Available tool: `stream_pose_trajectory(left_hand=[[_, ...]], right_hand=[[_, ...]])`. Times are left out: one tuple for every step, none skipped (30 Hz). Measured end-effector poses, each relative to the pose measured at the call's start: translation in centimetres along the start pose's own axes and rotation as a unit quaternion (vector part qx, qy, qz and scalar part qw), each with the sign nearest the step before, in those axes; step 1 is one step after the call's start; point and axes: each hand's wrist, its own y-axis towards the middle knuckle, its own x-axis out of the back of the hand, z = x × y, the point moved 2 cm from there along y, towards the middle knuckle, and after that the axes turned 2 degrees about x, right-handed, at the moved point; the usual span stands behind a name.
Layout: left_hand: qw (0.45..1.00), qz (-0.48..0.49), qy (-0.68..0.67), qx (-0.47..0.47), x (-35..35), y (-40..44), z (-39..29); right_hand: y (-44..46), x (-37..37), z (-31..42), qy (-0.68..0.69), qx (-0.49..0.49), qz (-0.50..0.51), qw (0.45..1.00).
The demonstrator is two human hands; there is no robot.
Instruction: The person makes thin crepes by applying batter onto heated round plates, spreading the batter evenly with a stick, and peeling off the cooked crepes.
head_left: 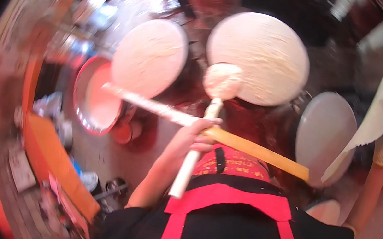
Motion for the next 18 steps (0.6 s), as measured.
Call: stream_pose_trajectory(left_hand=[[0.999, -0.010, 0.020, -0.027, -0.1, -0.5, 0.0], [0.998, -0.031, 0.038, -0.041, -0.2, -1.3, -0.2], [0.996, -0.051, 0.054, -0.055, -0.4, -2.2, -0.3], [0.995, -0.052, 0.052, -0.061, -0.1, -2.8, -0.4], [0.995, -0.048, 0.054, -0.064, 0.0, -3.6, -0.6], [0.994, -0.045, 0.059, -0.076, 0.3, -4.3, -0.8], [0.993, -0.042, 0.074, -0.082, 0.3, -5.0, -1.3], [0.991, -0.057, 0.070, -0.100, 0.0, -5.6, -1.9], [0.989, -0.069, 0.066, -0.115, -0.4, -6.1, -2.3], [0.984, -0.114, 0.063, -0.122, -1.2, -6.5, -2.8], [0.977, -0.157, 0.069, -0.124, -2.1, -7.4, -3.4], [0.978, -0.137, 0.062, -0.143, -2.0, -7.6, -3.9], [0.979, -0.119, 0.052, -0.159, -1.9, -7.7, -4.3], [0.977, -0.123, 0.039, -0.171, -2.8, -8.2, -4.8], [0.974, -0.131, 0.024, -0.184, -3.6, -8.3, -5.1], [0.972, -0.133, 0.001, -0.194, -4.2, -8.4, -5.5], [0.968, -0.140, 0.012, -0.208, -4.2, -8.7, -5.8], [0.967, -0.134, -0.004, -0.214, -3.7, -8.9, -6.3]], right_hand=[[-0.3, -3.4, 0.2, 0.022, -0.011, 0.016, 1.000], [0.4, -6.8, 0.3, 0.010, 0.000, 0.065, 0.998], [1.0, -9.4, 0.1, -0.002, 0.015, 0.106, 0.994], [1.8, -11.6, -0.1, -0.015, 0.032, 0.142, 0.989], [3.7, -14.0, 0.4, -0.254, 0.280, 0.231, 0.897], [5.3, -16.1, 0.7, -0.410, 0.537, 0.181, 0.714], [6.4, -20.2, 2.6, -0.398, 0.563, 0.169, 0.704], [7.6, -24.2, 4.5, -0.386, 0.587, 0.155, 0.694], [9.4, -28.3, 6.3, -0.361, 0.599, 0.136, 0.702], [11.4, -31.5, 8.8, -0.343, 0.595, 0.113, 0.718], [14.7, -33.5, 11.2, -0.282, 0.536, 0.133, 0.785], [17.9, -35.5, 13.5, -0.211, 0.475, 0.143, 0.842], [21.9, -36.2, 14.4, -0.170, 0.445, 0.153, 0.866], [26.1, -36.9, 15.2, -0.127, 0.415, 0.161, 0.886], [29.5, -37.2, 15.0, -0.079, 0.370, 0.157, 0.912], [32.2, -37.7, 13.7, -0.026, 0.316, 0.160, 0.935], [34.3, -38.2, 11.8, 0.042, 0.252, 0.163, 0.953], [35.3, -39.0, 9.2, 0.119, 0.183, 0.168, 0.961]])
